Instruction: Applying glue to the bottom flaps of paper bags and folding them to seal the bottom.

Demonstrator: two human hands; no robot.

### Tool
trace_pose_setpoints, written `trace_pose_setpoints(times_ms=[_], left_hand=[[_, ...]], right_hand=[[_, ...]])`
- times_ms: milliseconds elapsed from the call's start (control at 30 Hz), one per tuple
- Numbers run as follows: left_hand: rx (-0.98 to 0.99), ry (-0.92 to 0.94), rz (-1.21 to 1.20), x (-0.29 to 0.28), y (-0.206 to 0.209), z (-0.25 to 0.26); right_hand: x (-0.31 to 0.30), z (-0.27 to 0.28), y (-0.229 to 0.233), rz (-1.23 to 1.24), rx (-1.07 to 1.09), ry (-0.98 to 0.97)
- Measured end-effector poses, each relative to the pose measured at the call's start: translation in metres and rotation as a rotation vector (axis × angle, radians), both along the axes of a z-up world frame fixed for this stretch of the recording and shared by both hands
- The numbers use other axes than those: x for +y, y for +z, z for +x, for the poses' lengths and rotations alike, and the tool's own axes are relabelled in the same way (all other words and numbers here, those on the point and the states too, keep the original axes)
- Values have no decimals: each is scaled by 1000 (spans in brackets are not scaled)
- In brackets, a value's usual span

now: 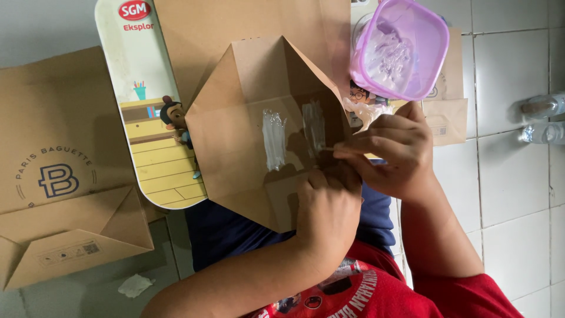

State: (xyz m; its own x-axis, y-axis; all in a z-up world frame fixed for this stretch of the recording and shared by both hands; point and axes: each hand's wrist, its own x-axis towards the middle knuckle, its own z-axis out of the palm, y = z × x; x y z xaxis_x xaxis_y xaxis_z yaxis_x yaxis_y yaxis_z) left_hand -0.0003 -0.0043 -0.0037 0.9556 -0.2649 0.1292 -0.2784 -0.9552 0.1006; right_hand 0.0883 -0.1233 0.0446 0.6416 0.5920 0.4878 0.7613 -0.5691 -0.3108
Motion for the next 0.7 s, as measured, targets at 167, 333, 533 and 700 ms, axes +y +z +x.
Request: trace_pose_setpoints(times_ms=[167, 333, 533, 700], left_hand=[[105, -47, 10, 8, 8, 4], [175, -65, -4, 14, 13, 6], [285, -84, -47, 24, 27, 18], [358, -211, -269, 46, 27, 36]], right_hand=[[-4, -8, 0, 261, 113, -60], [-41, -5, -24, 891, 271, -162], [-76, 18, -44, 1038, 188, -465], [-88, 23, -66, 741, 57, -599]])
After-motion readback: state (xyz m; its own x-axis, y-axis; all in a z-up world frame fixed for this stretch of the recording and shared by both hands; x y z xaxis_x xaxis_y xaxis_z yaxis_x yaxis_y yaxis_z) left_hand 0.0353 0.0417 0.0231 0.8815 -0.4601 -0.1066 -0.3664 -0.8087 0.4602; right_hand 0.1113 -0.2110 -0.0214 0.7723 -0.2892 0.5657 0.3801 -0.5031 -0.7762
